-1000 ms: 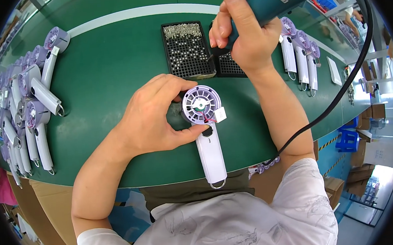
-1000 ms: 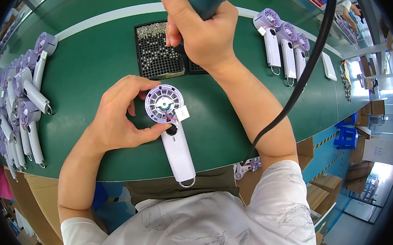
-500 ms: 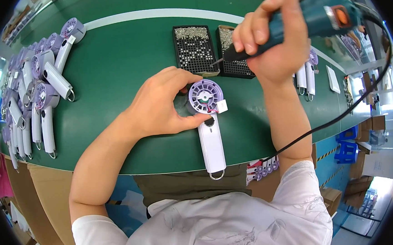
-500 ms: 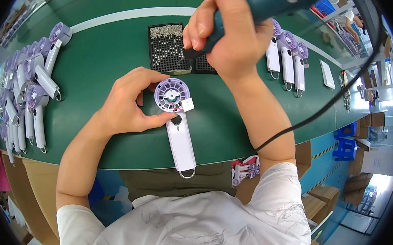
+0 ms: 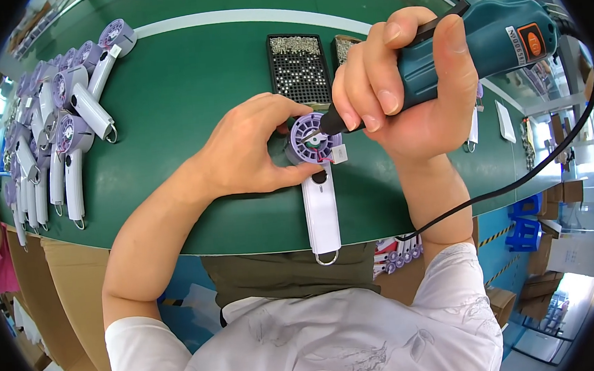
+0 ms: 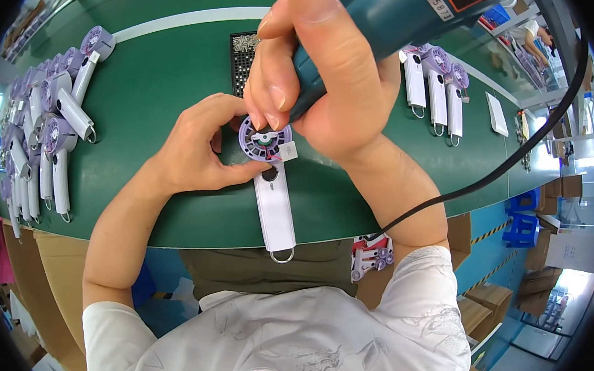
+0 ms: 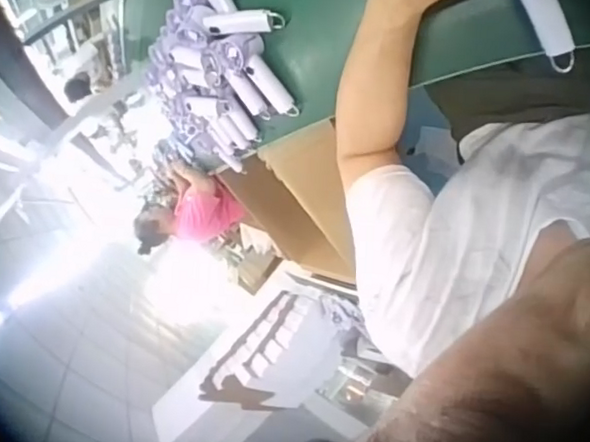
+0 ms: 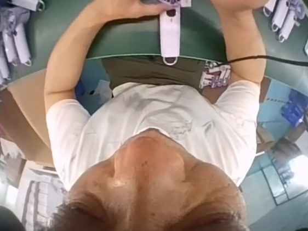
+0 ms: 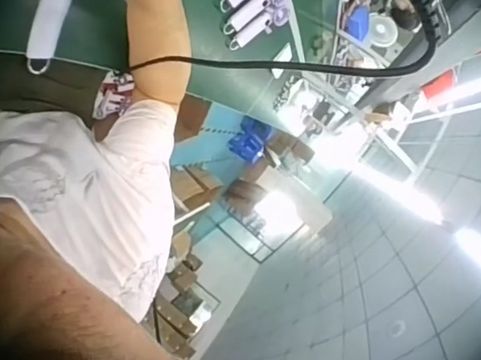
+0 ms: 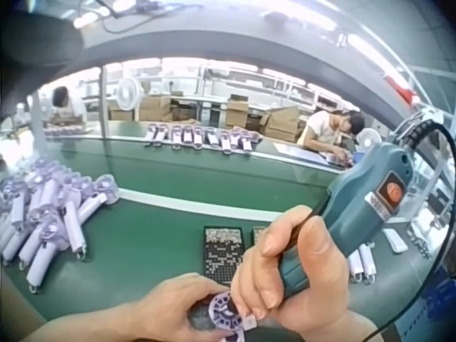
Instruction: The person assembles handheld fans by fitting the components together, driving screws into the fan heads and handles using an electric screwdriver, and placing the fans in a row on the table.
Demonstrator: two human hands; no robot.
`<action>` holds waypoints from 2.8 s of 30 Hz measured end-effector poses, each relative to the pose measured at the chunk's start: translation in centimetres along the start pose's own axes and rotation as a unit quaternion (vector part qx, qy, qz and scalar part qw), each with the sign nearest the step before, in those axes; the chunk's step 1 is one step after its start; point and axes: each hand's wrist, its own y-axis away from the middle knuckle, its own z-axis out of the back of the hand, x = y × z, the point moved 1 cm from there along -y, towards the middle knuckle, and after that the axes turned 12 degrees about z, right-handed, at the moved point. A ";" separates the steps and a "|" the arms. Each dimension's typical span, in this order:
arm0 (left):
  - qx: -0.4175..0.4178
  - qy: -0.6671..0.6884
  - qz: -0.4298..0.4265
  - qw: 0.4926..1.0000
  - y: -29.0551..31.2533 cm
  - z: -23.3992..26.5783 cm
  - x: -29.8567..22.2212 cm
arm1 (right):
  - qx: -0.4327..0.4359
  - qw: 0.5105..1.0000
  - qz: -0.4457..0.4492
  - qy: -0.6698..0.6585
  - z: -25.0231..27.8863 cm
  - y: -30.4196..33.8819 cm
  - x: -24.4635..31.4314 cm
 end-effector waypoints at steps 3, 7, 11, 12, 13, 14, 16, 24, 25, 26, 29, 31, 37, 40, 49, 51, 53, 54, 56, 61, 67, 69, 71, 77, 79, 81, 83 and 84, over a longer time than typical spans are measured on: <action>0.004 0.000 -0.006 1.000 0.0 0.2 -0.1 | -0.050 0.998 0.009 -0.040 0.2 0.4 0.2; 0.014 -0.005 -0.001 1.000 -0.1 0.5 -0.7 | -0.017 0.998 0.012 -0.062 0.6 0.0 0.6; -0.026 0.046 -0.020 0.998 0.0 0.5 -0.5 | 0.036 0.999 0.001 -0.041 0.6 -0.7 1.5; -0.030 0.064 -0.017 0.997 0.1 0.3 -0.2 | 0.036 0.998 0.006 -0.045 0.7 -0.7 1.5; -0.029 0.063 -0.017 0.997 0.1 0.2 -0.1 | 0.036 0.998 0.007 -0.045 0.7 -0.7 1.6; -0.047 0.069 -0.021 0.996 0.0 0.0 0.0 | 0.033 0.999 0.009 -0.041 0.6 -0.7 1.7; -0.065 0.073 -0.024 0.995 0.0 -0.1 0.0 | 0.031 0.999 0.012 -0.038 0.6 -0.7 1.8; -0.104 0.070 -0.052 0.991 -0.2 0.0 0.0 | -0.034 0.996 0.053 -0.056 1.0 0.5 1.0; -0.105 0.069 -0.052 0.991 -0.2 0.0 0.0 | -0.034 0.996 0.053 -0.056 1.1 0.5 1.0; -0.108 0.070 -0.052 0.990 -0.2 0.0 0.0 | -0.030 0.997 0.054 -0.046 1.1 0.5 1.0; -0.115 0.066 -0.056 0.990 -0.2 0.0 0.0 | -0.018 0.998 0.058 -0.036 1.3 0.3 0.9; -0.118 0.062 -0.061 0.989 -0.1 0.0 0.0 | -0.010 0.998 0.060 -0.036 1.1 0.3 1.0; -0.106 0.049 -0.065 0.991 -0.3 -0.1 0.0 | -0.018 0.997 0.067 -0.039 0.9 0.5 0.9; -0.107 0.044 -0.067 0.991 -0.2 0.0 -0.1 | -0.019 0.998 0.058 -0.027 0.7 0.5 0.7; -0.115 0.030 -0.082 0.990 -0.3 0.2 -0.3 | -0.013 0.997 0.067 -0.039 1.0 0.4 0.7; -0.117 0.021 -0.087 0.989 -0.3 0.2 -0.2 | -0.017 0.998 0.063 -0.015 0.9 0.4 0.7; -0.120 0.020 -0.092 0.988 -0.4 0.1 -0.2 | -0.021 0.998 0.062 -0.002 0.7 0.5 0.9; -0.124 0.019 -0.097 0.987 -0.4 0.2 -0.3 | -0.026 0.998 0.060 0.011 0.6 0.5 0.9; -0.108 0.009 -0.102 0.989 -0.2 0.3 0.3 | -0.023 0.998 0.059 0.007 0.5 0.5 0.9; 0.006 0.069 -0.007 0.998 -0.4 1.7 -1.2 | -0.021 0.998 0.057 0.010 0.7 0.6 1.0; 0.046 0.013 -0.044 0.998 -0.3 0.7 0.1 | -0.029 0.999 0.037 0.014 0.0 0.3 1.2; 0.055 0.006 0.003 0.998 -0.3 0.9 0.0 | 0.057 0.998 0.004 0.022 0.0 -0.3 1.0; 0.065 0.013 0.023 0.998 -0.4 1.0 0.0 | 0.029 0.999 0.003 0.037 -0.5 0.3 0.7; 0.079 0.054 0.072 0.993 -0.4 0.8 0.1 | -0.020 0.996 -0.010 0.085 -0.7 1.3 0.1; 0.079 0.074 0.086 0.990 -0.4 0.8 -0.1 | -0.022 0.995 -0.014 0.091 -0.9 1.4 0.1; 0.073 0.081 0.096 0.989 -0.4 0.8 -0.1 | -0.023 0.995 -0.017 0.097 -1.0 1.4 0.0; 0.070 0.083 0.094 0.990 -0.4 0.8 -0.1 | -0.010 0.993 -0.015 0.113 -1.1 1.3 -0.1; 0.068 0.084 0.091 0.990 -0.4 0.8 -0.1 | -0.010 0.993 -0.015 0.113 -1.1 1.3 -0.2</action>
